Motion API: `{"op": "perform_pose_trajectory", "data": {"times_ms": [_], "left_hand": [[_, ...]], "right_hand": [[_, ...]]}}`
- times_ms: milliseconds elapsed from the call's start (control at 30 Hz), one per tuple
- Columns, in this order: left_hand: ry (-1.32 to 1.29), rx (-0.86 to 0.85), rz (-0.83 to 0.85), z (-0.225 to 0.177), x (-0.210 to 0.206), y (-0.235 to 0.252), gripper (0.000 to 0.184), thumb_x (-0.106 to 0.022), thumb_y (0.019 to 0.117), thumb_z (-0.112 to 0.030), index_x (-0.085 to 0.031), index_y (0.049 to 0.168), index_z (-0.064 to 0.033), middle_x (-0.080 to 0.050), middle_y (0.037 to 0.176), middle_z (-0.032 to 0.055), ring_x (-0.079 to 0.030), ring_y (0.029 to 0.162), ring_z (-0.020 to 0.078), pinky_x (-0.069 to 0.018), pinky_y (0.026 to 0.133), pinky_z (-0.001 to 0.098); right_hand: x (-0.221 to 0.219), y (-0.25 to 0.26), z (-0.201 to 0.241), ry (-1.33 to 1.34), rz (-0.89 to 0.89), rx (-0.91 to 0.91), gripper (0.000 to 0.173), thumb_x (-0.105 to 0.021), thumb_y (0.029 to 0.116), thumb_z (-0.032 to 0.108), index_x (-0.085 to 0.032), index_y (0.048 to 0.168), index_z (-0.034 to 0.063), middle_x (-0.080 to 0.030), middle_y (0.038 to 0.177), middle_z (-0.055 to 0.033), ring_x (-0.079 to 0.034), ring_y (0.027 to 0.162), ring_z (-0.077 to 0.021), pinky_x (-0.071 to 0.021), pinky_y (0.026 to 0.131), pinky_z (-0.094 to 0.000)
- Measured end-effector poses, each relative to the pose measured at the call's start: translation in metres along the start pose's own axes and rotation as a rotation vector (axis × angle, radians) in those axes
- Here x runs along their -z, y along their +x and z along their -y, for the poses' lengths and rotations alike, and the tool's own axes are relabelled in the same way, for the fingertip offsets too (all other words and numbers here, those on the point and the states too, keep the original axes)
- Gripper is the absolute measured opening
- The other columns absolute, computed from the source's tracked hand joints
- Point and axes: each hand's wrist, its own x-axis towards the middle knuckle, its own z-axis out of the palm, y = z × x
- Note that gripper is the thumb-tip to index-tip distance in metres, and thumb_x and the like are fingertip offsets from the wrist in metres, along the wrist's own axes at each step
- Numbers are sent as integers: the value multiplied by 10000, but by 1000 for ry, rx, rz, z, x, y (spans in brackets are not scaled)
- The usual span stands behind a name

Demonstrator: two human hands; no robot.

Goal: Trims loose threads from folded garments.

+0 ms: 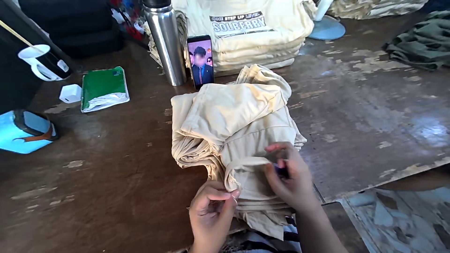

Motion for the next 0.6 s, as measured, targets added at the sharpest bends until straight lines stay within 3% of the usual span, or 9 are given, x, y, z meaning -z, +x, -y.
{"op": "perform_pose_trajectory", "data": {"times_ms": [33,67,133,200,267,333,367,600], "left_hand": [[52,-37,27,-2,7,3,140,-775,880,-55,-721,961,-155,-690,956,-62,-672,887,5,-574,764,143],[113,-79,70,-3,15,6,140,-763,878,-47,-713,956,-152,-698,956,-67,-673,911,3,-570,793,145],[230,-159,197,-4,31,11,129,-718,860,-15,-670,927,-115,-702,960,-43,-678,959,28,-567,855,173],[319,-171,365,-6,43,15,95,-722,872,-1,-657,872,-70,-716,955,3,-684,968,70,-570,885,199],[384,-148,493,-8,49,16,60,-706,896,-9,-686,860,-53,-732,969,27,-678,987,87,-548,917,202],[424,-135,526,-9,51,15,56,-699,909,-26,-706,864,-59,-742,976,21,-677,985,81,-537,922,190],[433,-128,525,-11,52,15,55,-701,915,-37,-709,866,-62,-750,982,17,-681,981,79,-537,916,187],[533,-28,374,-15,49,11,31,-709,909,-63,-698,883,-76,-761,976,3,-701,923,46,-571,837,166]], "right_hand": [[10,-2,0,196,-3,-2,120,-586,926,93,-547,1039,94,-675,1160,-45,-624,865,-28,-510,743,-164],[21,-4,3,383,13,-2,171,-581,957,93,-572,1096,192,-726,1150,33,-712,957,-54,-592,839,-225],[38,-10,8,518,107,-15,168,-553,1008,108,-570,1119,233,-753,1041,71,-745,937,-74,-621,836,-248],[43,-17,7,228,283,-57,102,-495,1013,215,-544,1057,137,-716,902,48,-678,797,-7,-564,707,-184],[30,-26,8,-42,419,-73,350,-486,1049,373,-594,986,46,-604,760,-23,-573,651,-90,-508,584,-275],[16,-34,13,-218,474,-9,550,-405,1060,564,-591,924,65,-567,786,-69,-578,717,-189,-510,651,-356],[11,-36,14,-280,470,35,572,-376,1056,591,-588,900,83,-575,805,-78,-592,754,-222,-511,664,-374],[5,-34,18,-423,508,134,593,-323,1060,595,-619,853,126,-617,805,-55,-622,778,-262,-516,619,-388]]}}
